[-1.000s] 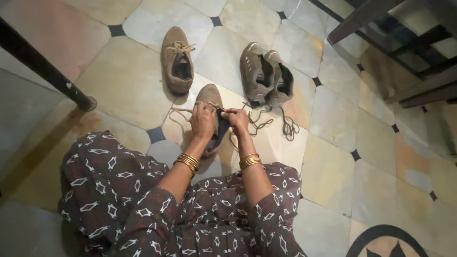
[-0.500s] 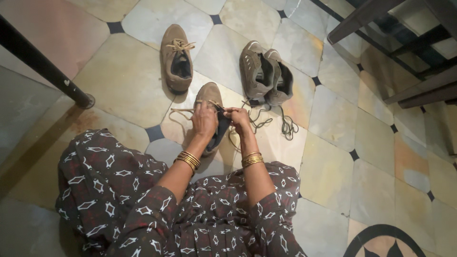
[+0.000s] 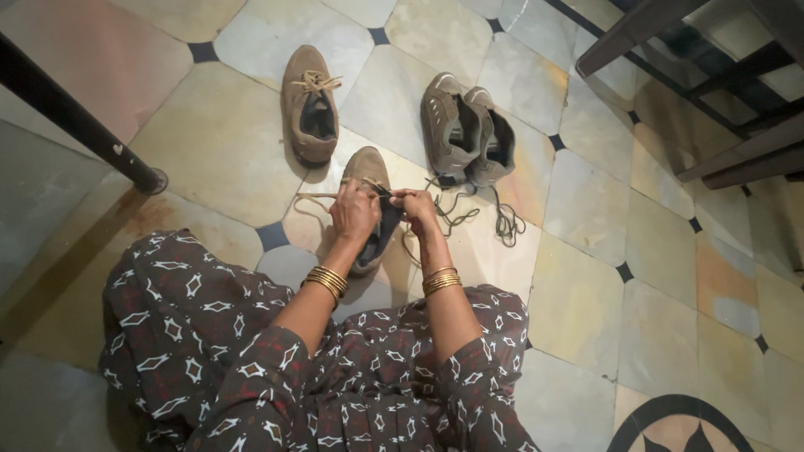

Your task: The person sits on the floor and laces a pair of beige shoes by threading the laces through the eyelets and tying them. A second pair of shoes remains unlaced nearby.

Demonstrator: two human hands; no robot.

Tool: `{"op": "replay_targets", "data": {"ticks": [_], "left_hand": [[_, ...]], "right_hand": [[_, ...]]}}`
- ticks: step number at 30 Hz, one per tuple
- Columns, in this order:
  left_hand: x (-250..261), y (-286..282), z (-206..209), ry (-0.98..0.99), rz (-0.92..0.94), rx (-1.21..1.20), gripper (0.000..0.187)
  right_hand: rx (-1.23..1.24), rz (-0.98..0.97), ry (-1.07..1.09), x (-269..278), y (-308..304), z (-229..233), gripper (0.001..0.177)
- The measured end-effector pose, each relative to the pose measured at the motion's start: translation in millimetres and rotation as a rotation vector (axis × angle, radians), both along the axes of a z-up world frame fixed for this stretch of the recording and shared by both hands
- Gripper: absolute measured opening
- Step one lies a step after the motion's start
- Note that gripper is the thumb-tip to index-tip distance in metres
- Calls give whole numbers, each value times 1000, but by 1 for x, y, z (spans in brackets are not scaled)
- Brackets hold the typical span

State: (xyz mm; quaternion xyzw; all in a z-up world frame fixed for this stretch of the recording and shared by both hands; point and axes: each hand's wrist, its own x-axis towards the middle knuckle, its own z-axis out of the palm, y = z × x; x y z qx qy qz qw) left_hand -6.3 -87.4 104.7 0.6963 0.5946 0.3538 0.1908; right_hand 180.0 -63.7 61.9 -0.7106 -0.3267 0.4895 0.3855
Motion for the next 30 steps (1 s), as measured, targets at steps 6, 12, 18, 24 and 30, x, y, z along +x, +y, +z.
{"op": "replay_targets", "data": {"ticks": [6, 12, 18, 24, 30], "left_hand": [[2, 2, -4, -12, 3, 11, 18], [3, 5, -9, 55, -11, -38, 18], [1, 6, -19, 4, 2, 36, 17], [-1, 11, -23, -35, -5, 50, 16], [1, 15, -23, -91, 59, 42, 16]], "right_hand": [[2, -9, -12, 1, 2, -4, 19], [37, -1, -28, -4, 0, 0, 21], [18, 49, -102, -10, -1, 6, 23], [47, 19, -98, -11, 4, -10, 20], [188, 82, -190, -16, 0, -10, 21]]}}
